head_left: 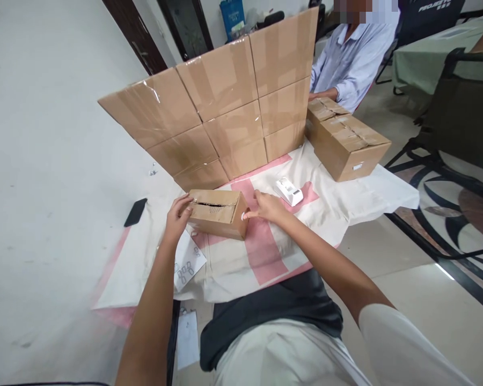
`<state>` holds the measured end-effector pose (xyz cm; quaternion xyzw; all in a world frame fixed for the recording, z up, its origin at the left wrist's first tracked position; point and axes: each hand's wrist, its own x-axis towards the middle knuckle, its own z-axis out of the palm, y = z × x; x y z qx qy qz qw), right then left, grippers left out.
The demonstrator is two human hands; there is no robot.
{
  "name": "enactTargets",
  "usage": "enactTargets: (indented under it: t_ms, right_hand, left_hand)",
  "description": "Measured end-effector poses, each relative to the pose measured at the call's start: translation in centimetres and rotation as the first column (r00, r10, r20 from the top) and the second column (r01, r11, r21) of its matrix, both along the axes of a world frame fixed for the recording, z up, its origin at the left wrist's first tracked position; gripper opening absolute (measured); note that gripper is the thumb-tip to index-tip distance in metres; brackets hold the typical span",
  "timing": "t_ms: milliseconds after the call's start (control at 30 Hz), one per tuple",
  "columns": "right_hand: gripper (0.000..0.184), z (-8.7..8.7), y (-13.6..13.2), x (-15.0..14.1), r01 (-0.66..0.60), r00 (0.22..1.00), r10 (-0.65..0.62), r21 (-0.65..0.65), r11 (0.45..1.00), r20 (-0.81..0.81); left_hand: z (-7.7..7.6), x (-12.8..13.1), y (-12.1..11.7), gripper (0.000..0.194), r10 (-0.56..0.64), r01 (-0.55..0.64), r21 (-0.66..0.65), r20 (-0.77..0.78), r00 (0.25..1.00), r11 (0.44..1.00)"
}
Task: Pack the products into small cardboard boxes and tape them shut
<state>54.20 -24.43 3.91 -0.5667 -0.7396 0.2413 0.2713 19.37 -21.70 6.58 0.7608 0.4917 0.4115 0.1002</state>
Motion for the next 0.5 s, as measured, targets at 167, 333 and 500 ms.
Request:
enactTargets:
  t_ms: [167, 333, 500]
  right_hand:
    - [0.063, -1.6, -2.6, -0.3, -0.576, 0.621, 0.383, -0.066, 0.815, -0.684]
    - [0.073, -2.4, -11.7, 5.6, -0.273, 0.563, 0.135, -0.029, 0.962, -0.816]
    - [0.060, -4.3, -22.7, 18.9, 0.427, 0.605, -0.301, -0.019, 0.904, -0.738]
  left_hand:
    - [0.5, 1.2, -1.1, 0.050, -0.014, 0.016, -0.061, 0.045, 0.999, 0.998]
    - [2.4, 10.1, -3.0, 0.052, -0.136, 0.146, -0.066, 0.138, 0.981, 0.987]
    - [4.2, 30.1, -3.4, 0.044, -0.645, 0.642, 0.076, 0.152, 0.749, 0.763]
